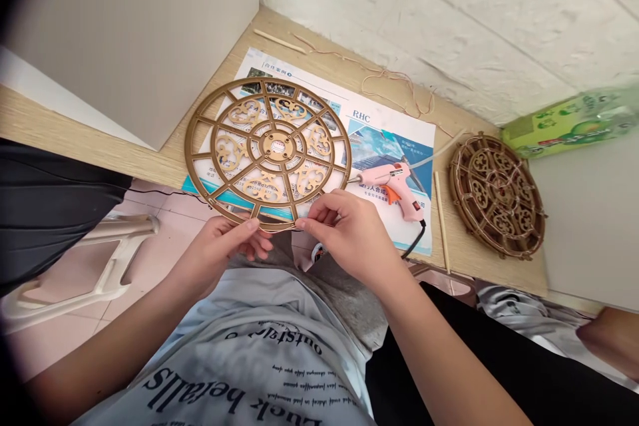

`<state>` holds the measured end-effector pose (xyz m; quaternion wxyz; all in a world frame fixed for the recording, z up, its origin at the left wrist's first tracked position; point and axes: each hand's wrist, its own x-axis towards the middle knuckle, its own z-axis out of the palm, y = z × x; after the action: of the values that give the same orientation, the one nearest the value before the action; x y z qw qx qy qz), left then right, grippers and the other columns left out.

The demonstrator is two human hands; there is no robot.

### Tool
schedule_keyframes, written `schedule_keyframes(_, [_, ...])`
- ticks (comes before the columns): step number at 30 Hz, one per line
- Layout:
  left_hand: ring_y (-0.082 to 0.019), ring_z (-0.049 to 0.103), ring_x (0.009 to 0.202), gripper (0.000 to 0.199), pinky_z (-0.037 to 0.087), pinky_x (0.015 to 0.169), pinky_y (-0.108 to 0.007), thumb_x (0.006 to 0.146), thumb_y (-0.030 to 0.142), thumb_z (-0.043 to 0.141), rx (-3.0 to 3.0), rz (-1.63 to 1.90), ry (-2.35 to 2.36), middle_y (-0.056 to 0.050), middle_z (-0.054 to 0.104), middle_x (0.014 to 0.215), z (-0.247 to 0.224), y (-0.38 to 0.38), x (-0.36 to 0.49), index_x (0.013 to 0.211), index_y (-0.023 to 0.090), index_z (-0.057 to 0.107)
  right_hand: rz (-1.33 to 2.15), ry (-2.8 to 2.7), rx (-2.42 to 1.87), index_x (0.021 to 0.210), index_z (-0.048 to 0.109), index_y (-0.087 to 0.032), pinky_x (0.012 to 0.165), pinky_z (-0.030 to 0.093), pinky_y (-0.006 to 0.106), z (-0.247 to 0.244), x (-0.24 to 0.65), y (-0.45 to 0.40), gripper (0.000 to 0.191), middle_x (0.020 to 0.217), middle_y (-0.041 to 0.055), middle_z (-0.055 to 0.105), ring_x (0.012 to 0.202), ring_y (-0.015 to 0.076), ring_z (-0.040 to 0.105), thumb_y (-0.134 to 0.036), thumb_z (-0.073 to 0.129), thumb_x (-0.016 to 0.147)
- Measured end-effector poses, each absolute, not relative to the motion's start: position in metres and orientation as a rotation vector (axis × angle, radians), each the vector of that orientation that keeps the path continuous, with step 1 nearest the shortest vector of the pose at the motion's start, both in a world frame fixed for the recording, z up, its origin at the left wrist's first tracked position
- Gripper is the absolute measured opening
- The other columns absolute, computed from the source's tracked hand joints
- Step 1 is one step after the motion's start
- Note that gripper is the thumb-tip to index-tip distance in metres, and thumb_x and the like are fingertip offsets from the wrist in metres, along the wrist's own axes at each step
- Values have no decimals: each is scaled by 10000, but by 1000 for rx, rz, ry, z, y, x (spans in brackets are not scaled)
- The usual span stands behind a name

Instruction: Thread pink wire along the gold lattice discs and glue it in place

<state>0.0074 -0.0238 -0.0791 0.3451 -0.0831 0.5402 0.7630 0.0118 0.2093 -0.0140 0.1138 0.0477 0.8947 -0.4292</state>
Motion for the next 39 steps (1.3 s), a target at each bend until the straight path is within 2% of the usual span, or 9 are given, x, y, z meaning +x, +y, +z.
schedule_keyframes(7, [-136, 731, 691, 416, 509, 600, -175, 872, 549, 821, -156, 1905, 1455, -76, 795, 844, -82, -1, 14, 986, 150, 815, -1322, 2628, 91, 793, 747, -194, 561, 466, 271, -12, 11, 207, 225, 796, 22, 675, 664, 134, 580, -372, 858, 876])
schedule_keyframes(14, [-141, 723, 637, 386, 494, 563, -181, 871, 511, 787, -216, 1958, 1408, -89, 781, 792, -82, 9, 15, 886, 126, 787, -1291, 2585, 64, 801, 739, -194, 570, 454, 277, -10, 9, 209, 227, 755, 21, 664, 653, 139, 566, -376, 844, 887])
schedule_keyframes(25, [-135, 651, 527, 358, 445, 506, -199, 766, 486, 766, -354, 1952, 1382, -74, 712, 642, -69, 23, 13, 714, 135, 722, -1248, 2583, -23, 794, 762, -194, 572, 437, 276, -6, 5, 209, 210, 780, 25, 659, 643, 133, 581, -354, 831, 911])
schedule_keyframes(33, [-131, 648, 532, 279, 465, 519, -203, 786, 407, 736, -335, 1960, 1375, -57, 703, 634, -68, 22, 14, 704, 141, 719, -1252, 2542, -89, 918, 825, -207, 632, 496, 265, -4, 9, 217, 156, 905, 42, 703, 747, 139, 644, -335, 759, 979])
schedule_keyframes(39, [-134, 648, 538, 253, 471, 526, -208, 783, 382, 731, -334, 1957, 1358, -62, 707, 641, -68, 20, 13, 704, 142, 724, -1410, 2411, 104, 939, 772, -192, 626, 508, 273, -3, 9, 213, 114, 824, 25, 716, 709, 153, 630, -303, 787, 919])
